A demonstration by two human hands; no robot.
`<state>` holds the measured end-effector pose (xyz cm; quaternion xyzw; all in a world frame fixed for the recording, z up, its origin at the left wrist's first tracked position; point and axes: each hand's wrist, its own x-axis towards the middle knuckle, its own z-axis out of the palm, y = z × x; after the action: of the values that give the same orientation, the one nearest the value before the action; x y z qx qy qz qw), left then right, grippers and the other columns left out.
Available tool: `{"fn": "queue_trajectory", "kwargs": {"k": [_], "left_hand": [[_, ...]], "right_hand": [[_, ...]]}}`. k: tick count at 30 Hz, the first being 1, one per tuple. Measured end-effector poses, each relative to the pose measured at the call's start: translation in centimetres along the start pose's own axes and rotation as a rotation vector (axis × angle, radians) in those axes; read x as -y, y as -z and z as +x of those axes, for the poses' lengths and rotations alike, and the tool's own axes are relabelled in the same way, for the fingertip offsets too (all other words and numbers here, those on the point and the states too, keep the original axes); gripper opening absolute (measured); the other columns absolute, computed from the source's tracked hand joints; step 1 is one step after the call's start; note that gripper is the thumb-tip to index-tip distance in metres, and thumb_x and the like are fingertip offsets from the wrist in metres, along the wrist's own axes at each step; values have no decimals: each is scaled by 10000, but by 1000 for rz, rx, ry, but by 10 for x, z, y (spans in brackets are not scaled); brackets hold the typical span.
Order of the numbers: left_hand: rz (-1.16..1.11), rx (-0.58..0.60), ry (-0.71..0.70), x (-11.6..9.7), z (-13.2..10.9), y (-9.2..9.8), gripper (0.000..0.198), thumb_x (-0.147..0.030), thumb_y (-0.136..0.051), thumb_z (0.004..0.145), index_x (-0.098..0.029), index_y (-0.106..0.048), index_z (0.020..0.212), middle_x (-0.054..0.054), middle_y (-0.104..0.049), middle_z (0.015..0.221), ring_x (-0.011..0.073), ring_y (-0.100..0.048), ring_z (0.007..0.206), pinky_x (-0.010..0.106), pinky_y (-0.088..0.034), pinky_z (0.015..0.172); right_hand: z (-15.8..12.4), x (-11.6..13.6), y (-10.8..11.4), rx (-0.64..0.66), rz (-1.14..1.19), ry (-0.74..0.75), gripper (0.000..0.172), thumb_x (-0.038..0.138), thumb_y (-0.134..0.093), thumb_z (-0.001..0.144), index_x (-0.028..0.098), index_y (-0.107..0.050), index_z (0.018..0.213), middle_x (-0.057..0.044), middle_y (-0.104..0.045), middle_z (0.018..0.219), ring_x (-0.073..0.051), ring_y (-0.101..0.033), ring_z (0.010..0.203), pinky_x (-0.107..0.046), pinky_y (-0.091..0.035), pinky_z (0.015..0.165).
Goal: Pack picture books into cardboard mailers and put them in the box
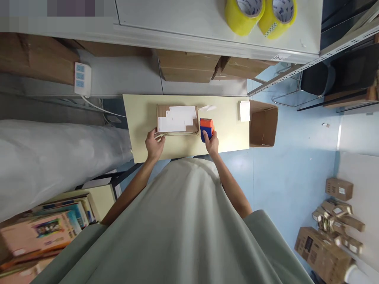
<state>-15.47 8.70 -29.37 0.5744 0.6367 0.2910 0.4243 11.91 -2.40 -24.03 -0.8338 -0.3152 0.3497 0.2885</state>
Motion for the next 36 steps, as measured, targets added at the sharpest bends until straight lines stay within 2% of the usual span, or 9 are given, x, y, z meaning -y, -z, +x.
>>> {"fn": "queue_trajectory", "kwargs": {"k": [2,4,8,10,13,17,23,31,36], "left_hand": [[66,-35,-145,-9,-6,6,666,-126,-723,852,-199,-633,1508,207,-685,1514,361,-691,1438,564,-599,1232],[84,-7,-291,-25,-15,11,721,-138,-714,880,-195,-584,1587,218,-645,1590,380,-603,1543,593,-525,1309],[7,270,-491,-68,-35,11,475,-243,-627,1053,-236,-644,1528,159,-728,1477,317,-703,1408,508,-615,1207],[-7,363,-557,-89,-45,9,426,-279,-608,1098,-249,-661,1519,138,-739,1470,294,-721,1385,475,-619,1204],[3,431,-608,-113,-60,7,398,-309,-595,1127,-253,-677,1512,123,-757,1453,280,-729,1378,462,-614,1218],[18,441,-580,-131,-79,1,324,-348,-551,1151,-276,-735,1408,100,-804,1359,272,-759,1323,474,-634,1191],[46,348,-407,-142,-107,-25,270,-386,-573,1145,-285,-768,1302,98,-828,1266,261,-797,1168,431,-680,1042],[62,292,-331,-138,-135,-74,213,-424,-618,1147,-264,-758,1137,68,-811,1126,212,-785,979,360,-671,922],[45,259,-342,-132,-148,-91,187,-408,-634,1136,-268,-736,1064,61,-788,1068,214,-779,994,356,-668,913]], "right_hand": [[-14,-3,7,-41,-68,-15,687,894,-421,1067,246,-578,1233,-109,-811,986,-268,-766,841,-352,-579,741],[-29,-7,14,-40,-173,6,721,895,-477,1052,230,-574,1314,-126,-817,972,-308,-779,823,-376,-581,734],[-57,-14,26,-4,-393,188,846,920,-453,1055,194,-504,1486,-198,-830,1094,-372,-807,877,-422,-605,726],[-65,-18,32,3,-477,312,853,932,-405,1065,186,-509,1466,-216,-824,1111,-375,-809,894,-439,-625,737],[-68,-24,45,40,-562,470,788,914,-405,1078,192,-542,1364,-179,-807,1000,-360,-798,872,-452,-647,757],[-58,-30,68,144,-608,577,710,854,-432,1108,195,-542,1349,-163,-792,995,-354,-796,908,-468,-668,794],[-36,-36,103,334,-637,625,777,878,-369,1096,178,-576,1362,-212,-807,1068,-406,-797,1045,-545,-672,918],[-10,-66,139,503,-629,751,811,876,-365,1100,168,-587,1425,-238,-816,1222,-403,-806,1172,-554,-668,1024],[3,-81,149,556,-648,862,770,824,-426,1127,137,-565,1447,-233,-832,1197,-383,-819,1139,-533,-665,1023]]}}
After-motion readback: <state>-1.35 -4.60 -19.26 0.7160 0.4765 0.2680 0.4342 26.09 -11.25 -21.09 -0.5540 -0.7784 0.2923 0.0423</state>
